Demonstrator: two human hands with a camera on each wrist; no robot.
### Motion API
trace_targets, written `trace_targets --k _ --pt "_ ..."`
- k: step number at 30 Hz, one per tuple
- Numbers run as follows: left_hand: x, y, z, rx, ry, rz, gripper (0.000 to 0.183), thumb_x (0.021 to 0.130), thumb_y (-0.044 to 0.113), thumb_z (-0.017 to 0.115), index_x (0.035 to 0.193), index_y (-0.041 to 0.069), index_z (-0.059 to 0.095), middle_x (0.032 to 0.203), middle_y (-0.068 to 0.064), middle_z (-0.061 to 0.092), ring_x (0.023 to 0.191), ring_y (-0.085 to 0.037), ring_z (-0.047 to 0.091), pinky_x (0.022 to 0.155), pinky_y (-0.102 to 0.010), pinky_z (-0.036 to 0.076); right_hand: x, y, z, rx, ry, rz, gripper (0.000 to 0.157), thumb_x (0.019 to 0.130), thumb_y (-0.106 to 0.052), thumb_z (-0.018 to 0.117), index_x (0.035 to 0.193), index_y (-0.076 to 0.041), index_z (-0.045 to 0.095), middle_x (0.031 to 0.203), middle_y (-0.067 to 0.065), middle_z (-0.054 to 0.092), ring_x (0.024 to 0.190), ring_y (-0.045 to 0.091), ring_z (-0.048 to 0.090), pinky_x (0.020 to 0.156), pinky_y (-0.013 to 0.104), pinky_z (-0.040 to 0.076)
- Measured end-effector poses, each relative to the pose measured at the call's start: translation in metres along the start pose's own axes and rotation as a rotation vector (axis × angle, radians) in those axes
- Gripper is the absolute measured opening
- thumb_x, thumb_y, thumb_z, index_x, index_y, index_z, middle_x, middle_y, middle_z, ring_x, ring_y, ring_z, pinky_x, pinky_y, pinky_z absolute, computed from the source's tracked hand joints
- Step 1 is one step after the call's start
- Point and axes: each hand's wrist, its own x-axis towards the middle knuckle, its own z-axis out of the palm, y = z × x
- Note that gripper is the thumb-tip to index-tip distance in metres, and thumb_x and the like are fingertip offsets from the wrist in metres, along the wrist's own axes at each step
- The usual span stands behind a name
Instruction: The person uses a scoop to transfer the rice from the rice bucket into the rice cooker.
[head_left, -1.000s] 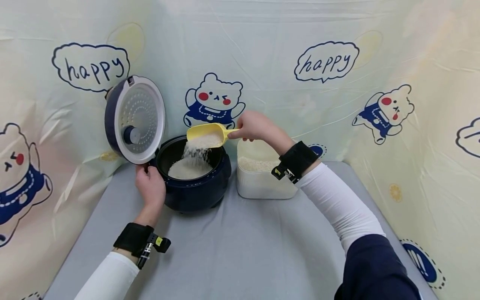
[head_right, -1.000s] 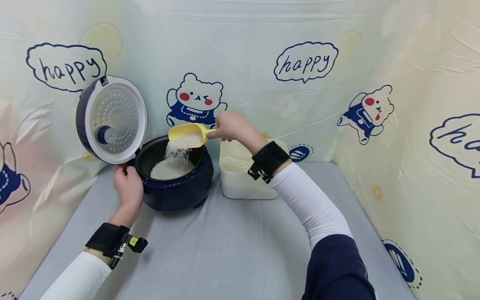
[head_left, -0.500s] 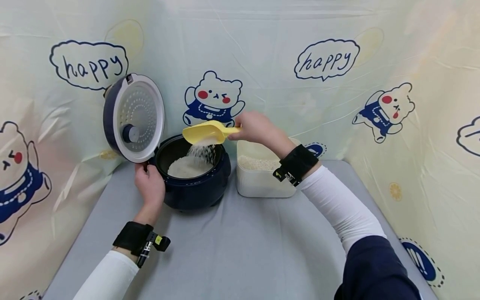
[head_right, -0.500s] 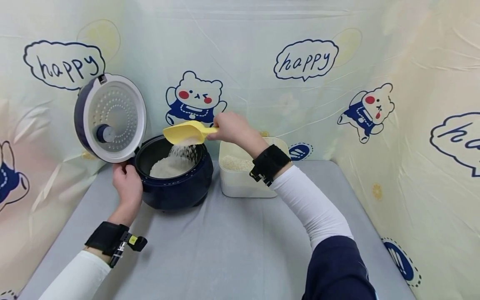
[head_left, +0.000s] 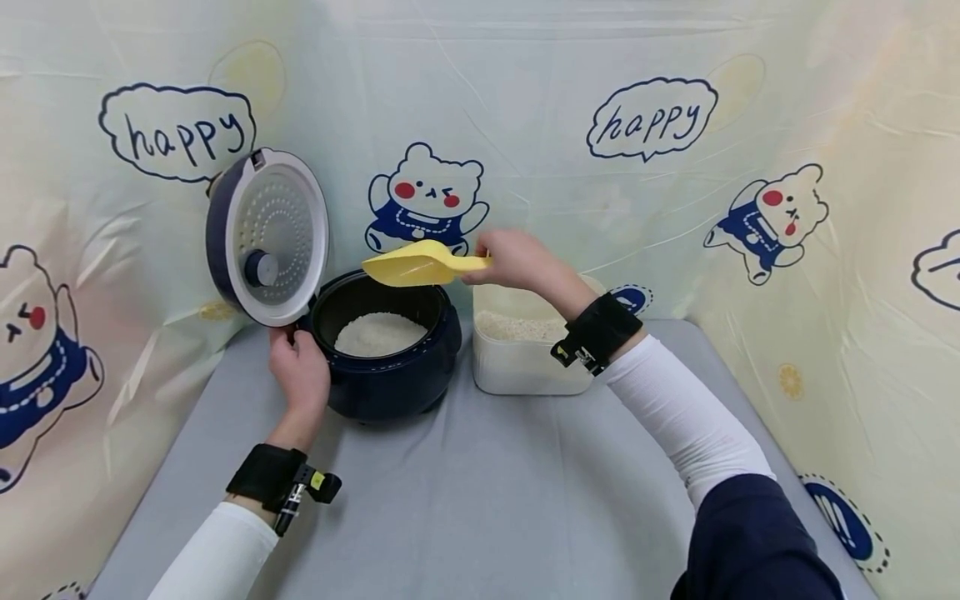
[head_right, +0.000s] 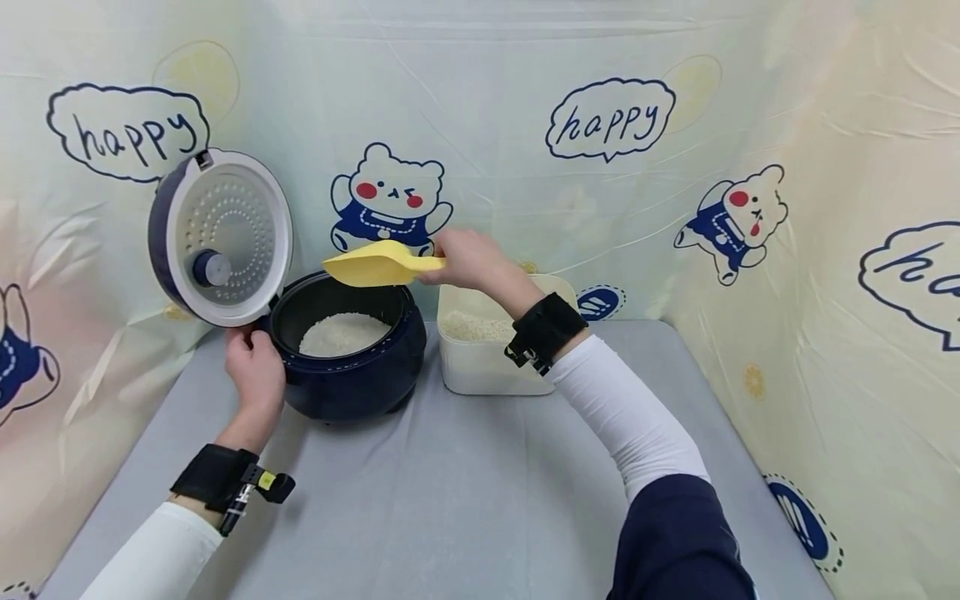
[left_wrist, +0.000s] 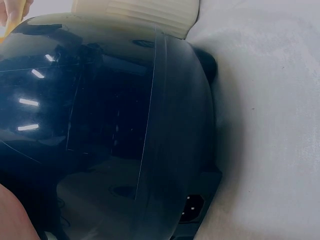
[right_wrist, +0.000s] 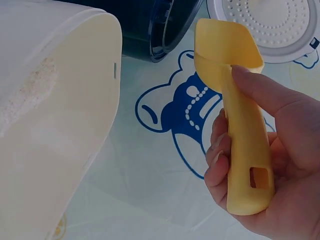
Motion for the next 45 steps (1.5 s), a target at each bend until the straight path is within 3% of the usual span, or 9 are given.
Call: trace_targets --k 4,12,17,31,39,45 --pt "0.0 0.001 0.0 -0.002 -0.01 -0.008 0.047 0.111 0.023 0.033 0.155 0.01 0.046 0.156 -0.004 0.048 0.135 -0.008 0.042 0.116 -0.032 0.033 0.0 0.009 0.0 0.085 -0.029 -0.001 0.036 0.094 -0.038 0.077 0.098 -0.005 0.066 0.084 0.005 0.058 0.072 0.019 0.051 0.064 0.028 0.039" --pt "0.002 0.004 0.001 -0.002 0.003 0.004 0.047 0.111 0.022 0.033 0.154 0.01 0.047 0.155 -0.004 0.049 0.136 -0.009 0.043 0.116 -0.031 0.034 -0.01 0.033 -0.001 0.393 -0.158 0.056 0.04 0.101 -0.042 0.068 0.088 -0.005 0.066 0.075 0.007 0.061 0.058 0.021 0.051 0.056 0.03 0.042" --pt "0.001 0.004 0.003 0.022 0.016 0.011 0.046 0.11 0.02 0.035 0.151 0.006 0.05 0.151 -0.008 0.053 0.132 -0.011 0.046 0.112 -0.032 0.036 -0.023 0.052 0.0 0.485 -0.205 0.121 0.042 0.104 -0.044 0.063 0.087 -0.006 0.068 0.073 0.007 0.058 0.057 0.021 0.049 0.057 0.03 0.039" --pt "0.0 0.004 0.001 0.007 0.016 0.01 0.046 0.109 0.019 0.034 0.15 0.003 0.05 0.151 -0.008 0.053 0.134 -0.013 0.045 0.113 -0.032 0.035 -0.076 0.117 -0.001 0.471 -0.252 0.211 0.045 0.106 -0.046 0.058 0.091 -0.005 0.067 0.07 0.005 0.054 0.06 0.023 0.048 0.062 0.034 0.04" --pt "0.0 0.002 0.0 0.013 0.01 0.003 0.047 0.11 0.021 0.033 0.151 0.004 0.05 0.153 -0.008 0.052 0.133 -0.01 0.045 0.114 -0.031 0.035 -0.101 0.15 0.0 0.466 -0.205 0.249 0.046 0.105 -0.045 0.059 0.099 -0.001 0.068 0.07 0.007 0.054 0.06 0.025 0.048 0.06 0.031 0.039" --pt "0.001 0.001 0.0 0.011 0.006 0.0 0.048 0.11 0.022 0.032 0.152 0.006 0.049 0.153 -0.007 0.052 0.132 -0.01 0.045 0.112 -0.03 0.035 -0.115 0.166 -0.002 0.34 -0.206 0.243 0.046 0.106 -0.041 0.06 0.09 0.0 0.07 0.067 0.005 0.054 0.056 0.022 0.049 0.059 0.031 0.042"
